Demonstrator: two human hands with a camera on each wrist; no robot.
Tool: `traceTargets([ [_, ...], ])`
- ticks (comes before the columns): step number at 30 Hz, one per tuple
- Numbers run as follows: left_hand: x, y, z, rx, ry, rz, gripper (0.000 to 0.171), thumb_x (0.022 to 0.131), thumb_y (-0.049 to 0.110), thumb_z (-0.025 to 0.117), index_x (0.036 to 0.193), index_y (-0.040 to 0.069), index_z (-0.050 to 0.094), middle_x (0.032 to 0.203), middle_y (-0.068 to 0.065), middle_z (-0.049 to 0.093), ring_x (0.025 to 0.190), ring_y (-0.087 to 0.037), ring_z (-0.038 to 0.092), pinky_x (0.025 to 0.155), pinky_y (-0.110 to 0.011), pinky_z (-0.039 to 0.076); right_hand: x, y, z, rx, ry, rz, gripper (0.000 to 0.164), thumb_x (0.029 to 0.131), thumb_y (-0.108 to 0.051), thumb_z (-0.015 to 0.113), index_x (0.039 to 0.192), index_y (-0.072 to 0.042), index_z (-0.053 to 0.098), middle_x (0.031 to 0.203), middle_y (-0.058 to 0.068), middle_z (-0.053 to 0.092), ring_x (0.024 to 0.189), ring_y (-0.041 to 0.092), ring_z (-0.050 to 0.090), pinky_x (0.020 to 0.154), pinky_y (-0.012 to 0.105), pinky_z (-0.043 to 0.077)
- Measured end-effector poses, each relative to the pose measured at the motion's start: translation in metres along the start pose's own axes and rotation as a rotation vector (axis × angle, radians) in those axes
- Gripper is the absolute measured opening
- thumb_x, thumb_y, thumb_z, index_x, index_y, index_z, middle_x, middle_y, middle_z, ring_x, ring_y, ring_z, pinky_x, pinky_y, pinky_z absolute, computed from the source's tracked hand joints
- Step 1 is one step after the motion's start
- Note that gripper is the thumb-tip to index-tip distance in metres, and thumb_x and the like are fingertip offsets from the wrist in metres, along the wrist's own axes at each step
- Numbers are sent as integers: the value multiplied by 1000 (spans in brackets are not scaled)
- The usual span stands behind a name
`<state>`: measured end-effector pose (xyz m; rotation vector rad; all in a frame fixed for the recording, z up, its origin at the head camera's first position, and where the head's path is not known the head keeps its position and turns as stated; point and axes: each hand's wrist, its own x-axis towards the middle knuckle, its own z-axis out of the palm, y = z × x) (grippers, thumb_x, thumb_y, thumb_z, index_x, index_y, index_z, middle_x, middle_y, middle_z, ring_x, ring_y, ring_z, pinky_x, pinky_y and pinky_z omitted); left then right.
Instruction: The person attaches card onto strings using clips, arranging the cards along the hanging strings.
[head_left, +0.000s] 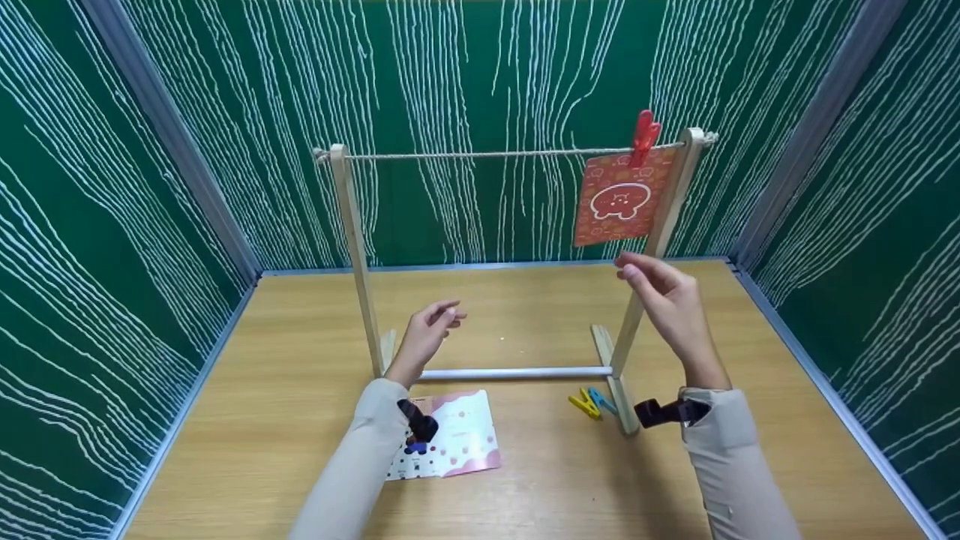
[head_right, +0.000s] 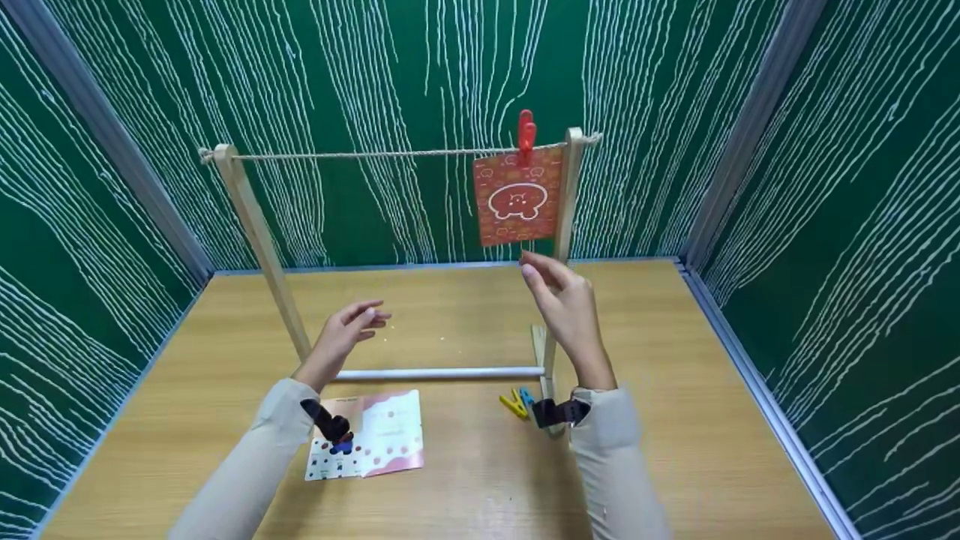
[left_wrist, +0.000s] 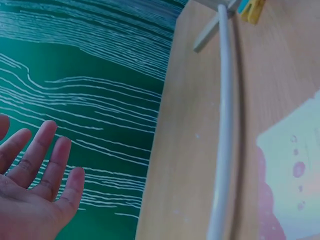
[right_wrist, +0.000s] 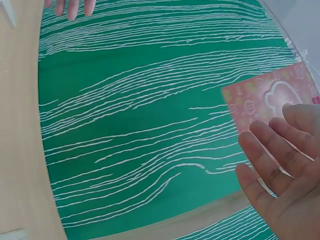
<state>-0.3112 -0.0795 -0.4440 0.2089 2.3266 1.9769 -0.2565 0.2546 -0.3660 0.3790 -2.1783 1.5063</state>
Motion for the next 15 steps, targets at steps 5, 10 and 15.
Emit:
traceTargets([
  [5,-16,-1,-5,-13,-41,-24,36,102,19,46,132,0,53,122,-21,63,113,-34,58,100,-44,45,-7,16,2,2,-49,65,37,98,-25,55,127,-2,59,123,18,64,100,-2,62,90,11,47],
  [10,-26,-25,-9,-31,-87,-44,39,102,19,48,132,-4,51,121,-24,61,110,-35,58,99,-46,46,-17,30,4,2,-103,163,45,97,-34,55,131,-3,56,128,18,61,102,-5,61,89,10,46],
  [15,-32,-48,-14,-33,-83,-84,39,100,17,50,130,-8,51,119,-25,62,106,-33,61,100,-51,44,-26,42,7,-24,-149,237,50,97,-40,54,134,-7,53,132,15,59,105,-8,57,90,9,44],
])
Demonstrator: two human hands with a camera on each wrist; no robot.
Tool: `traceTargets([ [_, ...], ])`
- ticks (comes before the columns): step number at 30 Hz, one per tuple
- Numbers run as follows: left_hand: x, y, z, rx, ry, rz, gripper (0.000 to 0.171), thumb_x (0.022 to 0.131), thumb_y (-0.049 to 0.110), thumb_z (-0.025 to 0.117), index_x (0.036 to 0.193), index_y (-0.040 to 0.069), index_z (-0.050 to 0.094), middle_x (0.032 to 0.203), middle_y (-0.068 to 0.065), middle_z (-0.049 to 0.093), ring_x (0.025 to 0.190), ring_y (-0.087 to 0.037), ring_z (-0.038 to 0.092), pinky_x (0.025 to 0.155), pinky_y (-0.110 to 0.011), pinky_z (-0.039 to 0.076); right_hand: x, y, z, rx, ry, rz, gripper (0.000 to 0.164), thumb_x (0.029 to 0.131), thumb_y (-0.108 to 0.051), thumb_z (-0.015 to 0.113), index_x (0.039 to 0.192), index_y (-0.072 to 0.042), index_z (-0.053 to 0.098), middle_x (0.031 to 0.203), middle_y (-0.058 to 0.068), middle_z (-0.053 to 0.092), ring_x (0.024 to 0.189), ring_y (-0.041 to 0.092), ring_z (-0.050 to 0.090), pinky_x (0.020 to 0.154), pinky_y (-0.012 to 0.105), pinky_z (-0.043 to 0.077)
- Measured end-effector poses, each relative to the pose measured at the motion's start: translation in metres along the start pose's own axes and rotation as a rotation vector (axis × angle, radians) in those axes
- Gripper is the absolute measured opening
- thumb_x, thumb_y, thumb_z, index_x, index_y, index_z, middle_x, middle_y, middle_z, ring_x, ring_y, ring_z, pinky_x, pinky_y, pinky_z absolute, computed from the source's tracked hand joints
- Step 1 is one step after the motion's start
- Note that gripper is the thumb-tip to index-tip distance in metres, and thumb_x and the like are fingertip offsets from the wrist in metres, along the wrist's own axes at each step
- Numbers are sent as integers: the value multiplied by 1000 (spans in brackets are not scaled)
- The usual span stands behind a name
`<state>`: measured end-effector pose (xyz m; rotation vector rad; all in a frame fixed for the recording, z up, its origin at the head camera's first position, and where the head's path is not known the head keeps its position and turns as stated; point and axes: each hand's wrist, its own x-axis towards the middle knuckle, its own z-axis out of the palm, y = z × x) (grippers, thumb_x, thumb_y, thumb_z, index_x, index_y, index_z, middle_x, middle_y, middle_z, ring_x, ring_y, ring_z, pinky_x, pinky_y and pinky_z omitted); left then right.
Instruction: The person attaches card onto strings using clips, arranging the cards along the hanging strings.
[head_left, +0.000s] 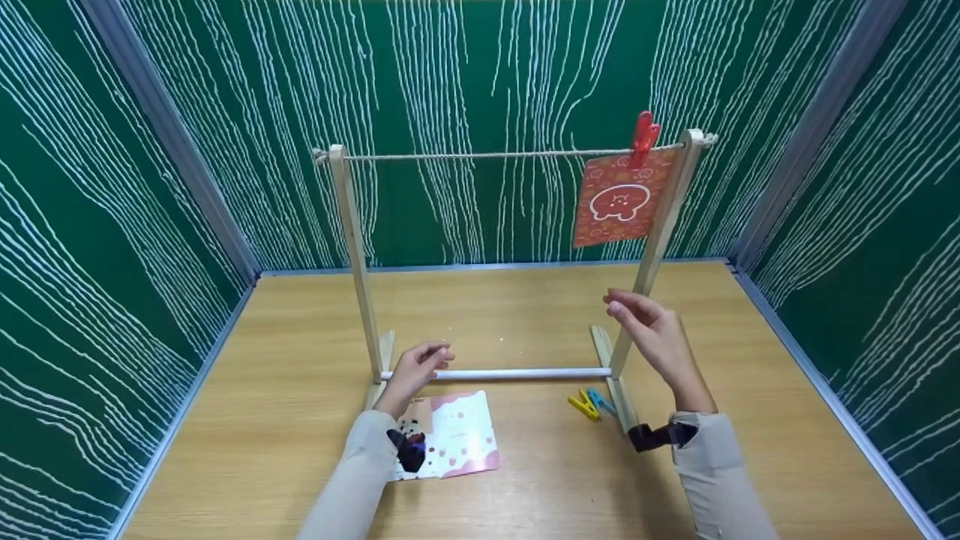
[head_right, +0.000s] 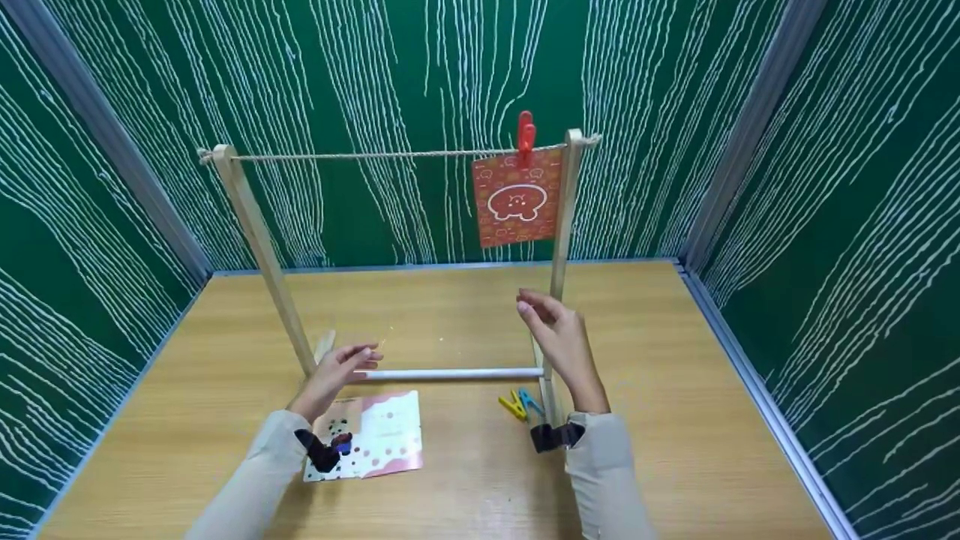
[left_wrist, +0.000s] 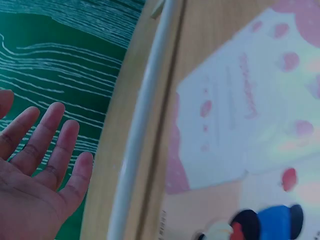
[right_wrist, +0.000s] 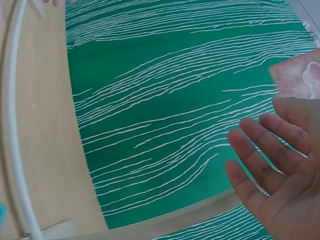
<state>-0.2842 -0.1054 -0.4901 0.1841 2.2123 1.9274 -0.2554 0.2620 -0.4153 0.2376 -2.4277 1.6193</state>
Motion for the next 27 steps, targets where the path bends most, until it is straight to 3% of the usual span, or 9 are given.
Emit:
traceTargets([
  [5,8,-31,-7,-16,24,-29,39,100,18,51,131,-7,51,119,-24,63,114,-43,56,100,-53,43,-3,15,8,-28,-15,32,50,97,-39,55,133,-5,54,131,16,60,104,-4,59,88,8,45],
  [10,13,-56,-12,19,43,-30,43,99,22,54,131,-6,51,116,-20,63,110,-41,57,96,-50,47,-5,33,18,-61,-36,89,50,97,-38,54,132,-3,55,129,17,61,111,16,61,87,10,46],
  [16,13,-68,-14,74,56,-34,40,96,23,59,124,-6,57,106,-14,64,101,-31,60,87,-39,53,-12,56,30,-102,-61,154,49,98,-39,53,132,-4,56,127,17,62,113,28,59,86,16,47],
  [22,14,-78,-14,109,2,-95,33,95,24,60,117,0,61,101,-10,62,87,-19,60,77,-28,53,-19,75,41,-123,-82,198,47,97,-36,55,130,-1,57,124,18,62,108,26,59,80,19,48],
  [27,15,-84,-16,164,-27,-127,30,95,23,60,115,0,61,105,-10,63,91,-15,60,80,-26,53,-23,89,47,-138,-98,237,45,98,-32,56,130,-1,57,124,18,62,106,26,58,85,27,49],
])
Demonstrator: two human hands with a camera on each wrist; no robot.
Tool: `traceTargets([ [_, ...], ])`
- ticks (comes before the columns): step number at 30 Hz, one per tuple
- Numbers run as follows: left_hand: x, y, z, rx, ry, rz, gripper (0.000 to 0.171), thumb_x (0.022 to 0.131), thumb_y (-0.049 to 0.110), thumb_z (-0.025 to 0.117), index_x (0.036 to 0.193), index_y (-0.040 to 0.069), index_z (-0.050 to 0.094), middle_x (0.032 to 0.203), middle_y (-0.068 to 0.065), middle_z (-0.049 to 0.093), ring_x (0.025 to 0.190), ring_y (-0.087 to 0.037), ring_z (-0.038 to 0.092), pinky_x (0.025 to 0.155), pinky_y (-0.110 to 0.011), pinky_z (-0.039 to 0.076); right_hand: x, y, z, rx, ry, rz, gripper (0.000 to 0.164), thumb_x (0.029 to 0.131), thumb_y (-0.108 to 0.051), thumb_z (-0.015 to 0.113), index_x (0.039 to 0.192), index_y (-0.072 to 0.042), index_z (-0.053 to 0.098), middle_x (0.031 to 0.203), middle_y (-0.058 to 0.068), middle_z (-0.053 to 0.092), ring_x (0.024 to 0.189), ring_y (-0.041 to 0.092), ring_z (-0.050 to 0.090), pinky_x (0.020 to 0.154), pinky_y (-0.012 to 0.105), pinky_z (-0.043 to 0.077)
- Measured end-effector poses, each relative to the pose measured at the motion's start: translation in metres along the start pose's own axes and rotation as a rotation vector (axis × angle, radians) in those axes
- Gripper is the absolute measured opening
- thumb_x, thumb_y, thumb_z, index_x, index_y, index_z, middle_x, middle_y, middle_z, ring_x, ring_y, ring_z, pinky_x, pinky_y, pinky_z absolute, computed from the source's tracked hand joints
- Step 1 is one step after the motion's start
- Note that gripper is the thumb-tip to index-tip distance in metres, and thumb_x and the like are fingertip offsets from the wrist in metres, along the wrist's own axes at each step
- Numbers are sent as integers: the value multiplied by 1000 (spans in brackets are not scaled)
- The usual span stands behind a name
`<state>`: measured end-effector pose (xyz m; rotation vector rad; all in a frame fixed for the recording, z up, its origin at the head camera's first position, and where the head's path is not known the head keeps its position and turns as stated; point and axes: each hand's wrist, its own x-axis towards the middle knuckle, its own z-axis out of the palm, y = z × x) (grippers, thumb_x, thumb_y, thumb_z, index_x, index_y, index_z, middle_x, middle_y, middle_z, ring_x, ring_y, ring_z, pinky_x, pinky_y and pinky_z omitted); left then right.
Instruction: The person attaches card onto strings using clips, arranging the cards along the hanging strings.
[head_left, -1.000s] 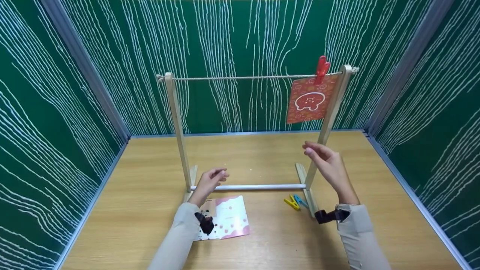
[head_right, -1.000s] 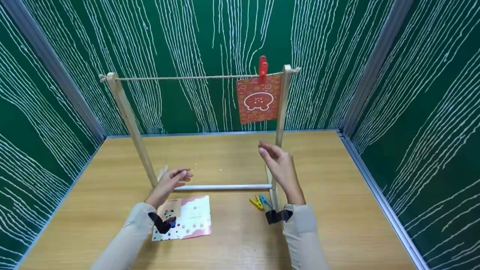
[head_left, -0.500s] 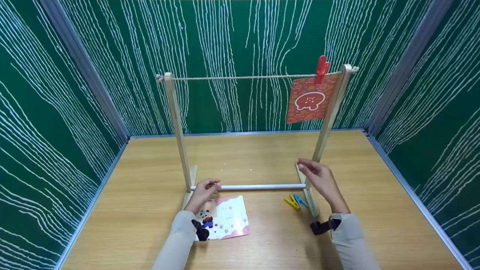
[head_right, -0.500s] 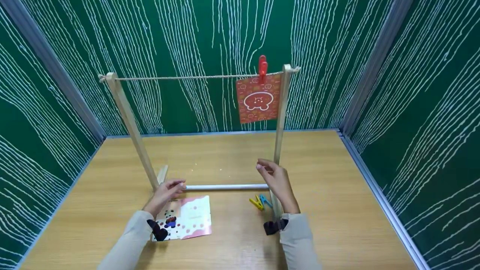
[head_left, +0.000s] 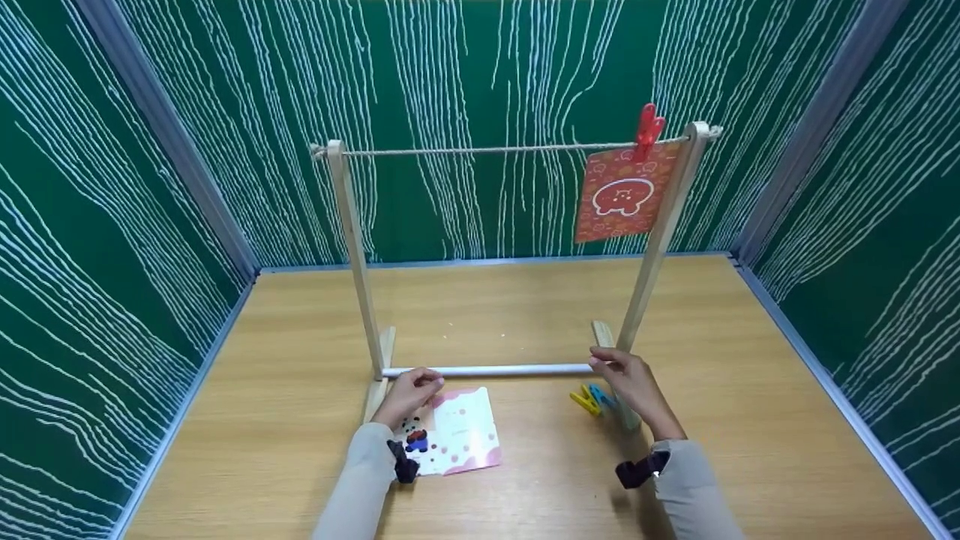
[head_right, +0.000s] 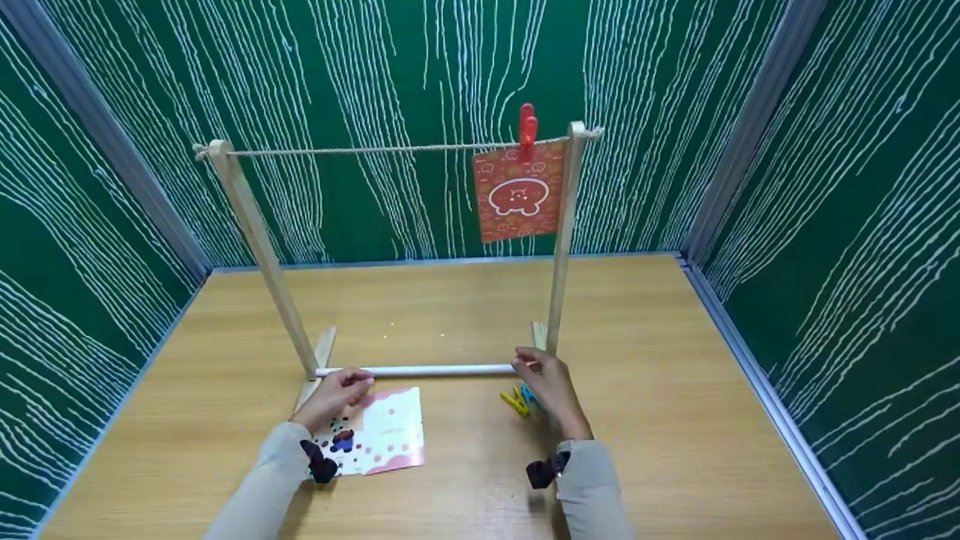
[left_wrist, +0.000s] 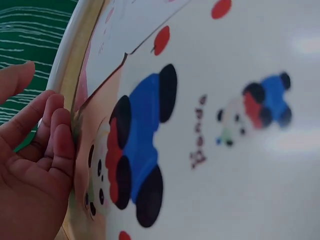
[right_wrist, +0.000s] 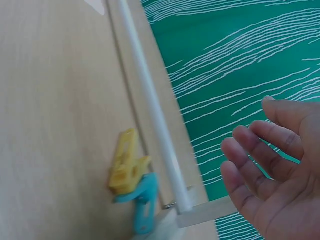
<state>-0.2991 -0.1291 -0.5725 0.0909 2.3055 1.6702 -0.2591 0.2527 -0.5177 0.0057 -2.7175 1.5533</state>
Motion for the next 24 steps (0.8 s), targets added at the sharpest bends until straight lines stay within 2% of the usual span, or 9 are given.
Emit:
traceTargets([
  [3,-1,-2,-2,29,-23,-10,31,95,20,61,117,-2,60,108,-12,64,95,-17,61,84,-29,53,1,8,5,-16,-15,2,45,98,-29,56,130,1,56,124,20,61,107,28,59,90,34,50],
  [6,-1,-2,-3,96,-51,2,31,92,17,63,116,-2,61,109,-11,65,96,-15,60,85,-28,51,3,16,10,-28,-31,19,45,97,-29,57,130,2,56,120,19,62,102,25,58,86,32,50],
  [10,-1,-2,-4,162,-72,44,33,88,14,68,115,-4,62,98,-6,63,87,-12,55,76,-22,47,4,25,16,-46,-54,35,46,96,-29,59,129,3,57,112,15,62,91,18,55,73,23,46],
  [14,-1,-2,-5,171,-85,40,34,86,12,70,115,-3,62,87,0,56,76,-10,50,65,-19,42,7,28,20,-87,-63,25,41,95,-25,61,125,4,60,104,13,62,83,16,53,65,22,43],
  [18,0,-1,-6,176,-91,33,37,83,12,73,115,-2,63,83,1,55,74,-10,49,63,-20,42,9,32,25,-111,-74,21,26,93,-18,63,111,-1,67,90,9,60,73,15,51,58,24,42],
  [20,0,-1,-6,174,-93,28,38,82,13,74,115,-2,63,83,1,55,74,-10,49,64,-21,42,10,34,28,-109,-83,-4,13,91,-15,65,93,-2,66,78,6,53,66,14,47,54,23,39],
  [24,-1,-1,-6,170,-89,18,40,80,14,76,114,-1,63,83,0,55,75,-11,50,65,-22,43,10,38,32,-108,-66,-43,19,88,-13,69,77,-4,56,71,2,46,63,12,42,54,23,35],
])
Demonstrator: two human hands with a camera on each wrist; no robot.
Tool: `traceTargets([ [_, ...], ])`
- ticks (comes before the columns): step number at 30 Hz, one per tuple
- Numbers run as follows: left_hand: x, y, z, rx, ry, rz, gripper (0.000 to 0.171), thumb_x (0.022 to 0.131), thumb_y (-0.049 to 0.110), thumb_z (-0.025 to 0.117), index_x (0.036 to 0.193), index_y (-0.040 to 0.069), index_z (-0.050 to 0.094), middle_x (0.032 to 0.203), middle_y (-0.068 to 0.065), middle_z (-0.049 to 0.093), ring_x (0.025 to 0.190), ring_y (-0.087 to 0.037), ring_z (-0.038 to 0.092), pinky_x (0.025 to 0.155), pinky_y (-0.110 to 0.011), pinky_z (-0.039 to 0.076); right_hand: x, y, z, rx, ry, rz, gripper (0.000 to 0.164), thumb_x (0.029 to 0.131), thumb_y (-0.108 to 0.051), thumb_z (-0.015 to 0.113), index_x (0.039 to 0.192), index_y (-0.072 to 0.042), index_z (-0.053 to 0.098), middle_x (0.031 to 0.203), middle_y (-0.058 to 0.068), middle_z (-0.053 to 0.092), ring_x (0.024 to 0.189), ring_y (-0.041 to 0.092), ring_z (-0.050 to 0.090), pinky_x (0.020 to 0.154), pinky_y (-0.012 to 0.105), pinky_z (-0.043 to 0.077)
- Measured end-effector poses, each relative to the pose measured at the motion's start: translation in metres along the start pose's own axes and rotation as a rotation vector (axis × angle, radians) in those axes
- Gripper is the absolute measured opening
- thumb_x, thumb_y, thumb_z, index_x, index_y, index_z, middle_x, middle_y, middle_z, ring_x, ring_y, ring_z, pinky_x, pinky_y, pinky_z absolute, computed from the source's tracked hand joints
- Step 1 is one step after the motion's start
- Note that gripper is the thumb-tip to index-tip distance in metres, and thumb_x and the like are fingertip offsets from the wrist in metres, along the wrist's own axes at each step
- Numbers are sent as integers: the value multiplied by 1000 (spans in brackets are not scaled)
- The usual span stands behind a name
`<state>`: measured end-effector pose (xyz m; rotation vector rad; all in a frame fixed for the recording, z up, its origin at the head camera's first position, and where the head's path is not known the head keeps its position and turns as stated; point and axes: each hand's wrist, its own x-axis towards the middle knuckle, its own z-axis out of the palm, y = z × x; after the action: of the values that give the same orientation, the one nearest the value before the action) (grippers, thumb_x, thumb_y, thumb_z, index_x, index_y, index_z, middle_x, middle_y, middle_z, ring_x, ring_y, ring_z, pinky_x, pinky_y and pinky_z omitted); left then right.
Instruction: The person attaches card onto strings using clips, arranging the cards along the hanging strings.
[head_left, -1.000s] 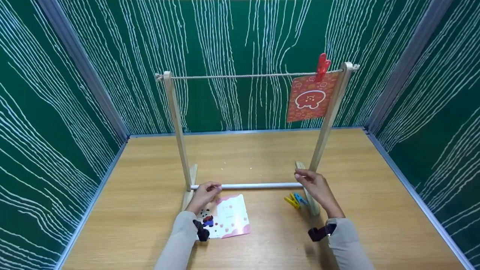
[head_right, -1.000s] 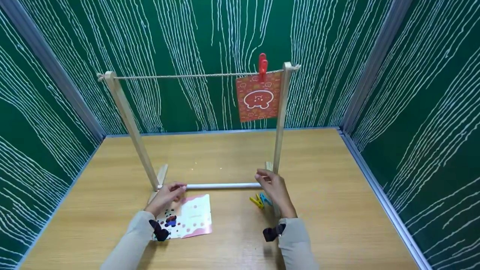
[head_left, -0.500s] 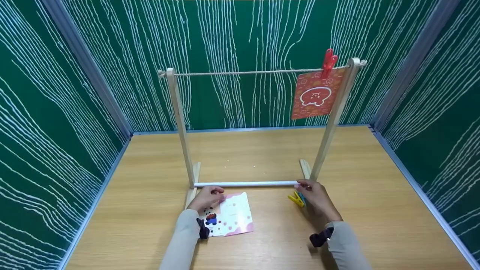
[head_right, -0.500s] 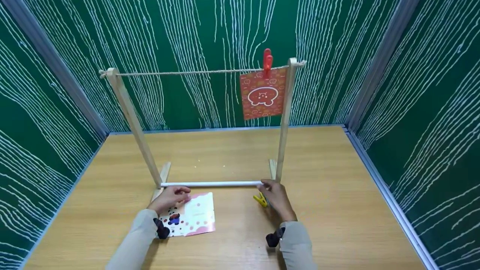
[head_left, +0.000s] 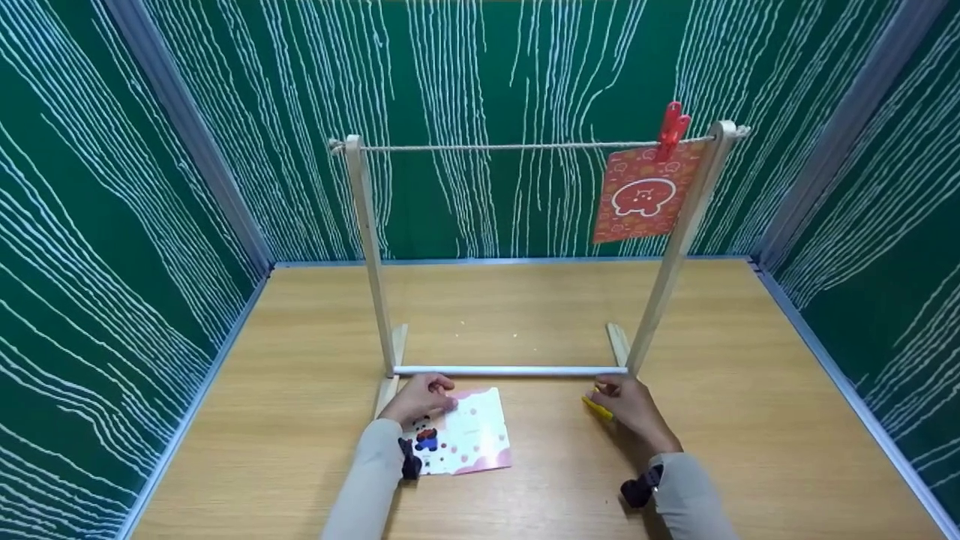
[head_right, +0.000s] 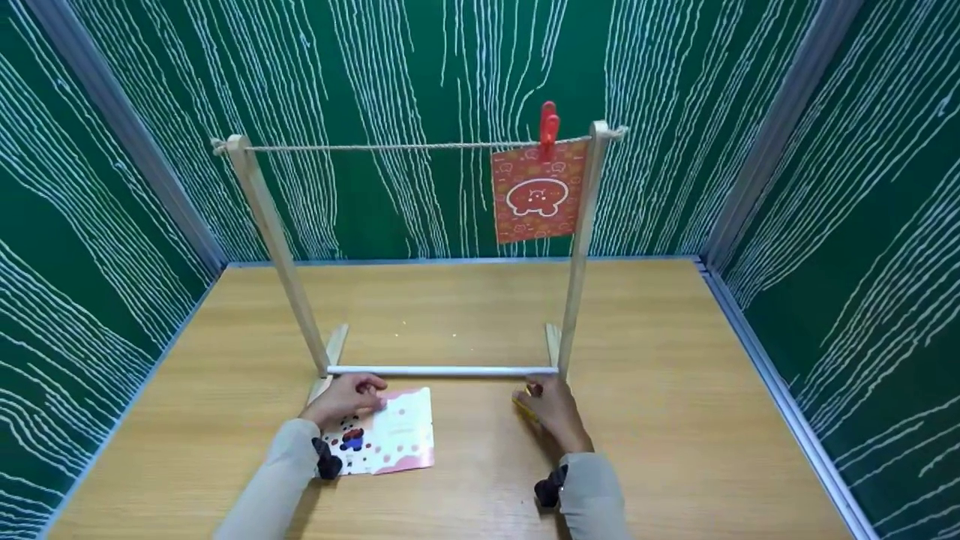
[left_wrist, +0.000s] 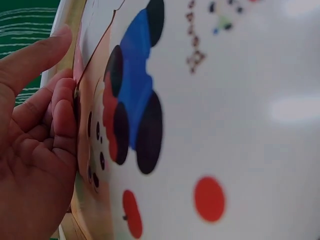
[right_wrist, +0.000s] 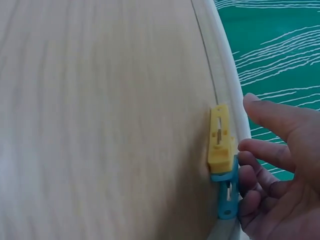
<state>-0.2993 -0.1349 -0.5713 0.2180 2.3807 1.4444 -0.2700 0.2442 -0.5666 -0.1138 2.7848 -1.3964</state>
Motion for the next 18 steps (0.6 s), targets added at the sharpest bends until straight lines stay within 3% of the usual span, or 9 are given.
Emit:
traceTargets([
  [4,-1,1,1,11,10,-1,40,78,12,77,113,-1,62,83,0,55,75,-12,50,66,-22,43,0,2,4,0,31,7,19,86,-15,72,79,-3,59,72,0,47,65,12,41,58,24,33],
  [12,-3,5,3,65,-4,9,44,72,11,83,109,0,61,82,-2,52,72,-12,47,64,-23,42,-1,6,10,-39,56,-11,34,82,-15,76,67,-4,48,61,-1,37,55,9,33,57,23,27],
  [15,-3,6,4,86,-14,42,46,70,8,84,107,-3,60,84,-4,52,73,-13,46,65,-22,41,-1,6,12,-52,68,10,29,81,-16,77,72,-3,53,66,1,43,60,12,39,59,25,30],
  [18,-2,6,4,100,-14,47,46,68,6,84,106,-4,60,84,-5,52,74,-13,46,65,-22,41,-2,6,13,-82,78,31,24,81,-18,77,87,0,63,84,9,58,78,21,54,71,34,45],
])
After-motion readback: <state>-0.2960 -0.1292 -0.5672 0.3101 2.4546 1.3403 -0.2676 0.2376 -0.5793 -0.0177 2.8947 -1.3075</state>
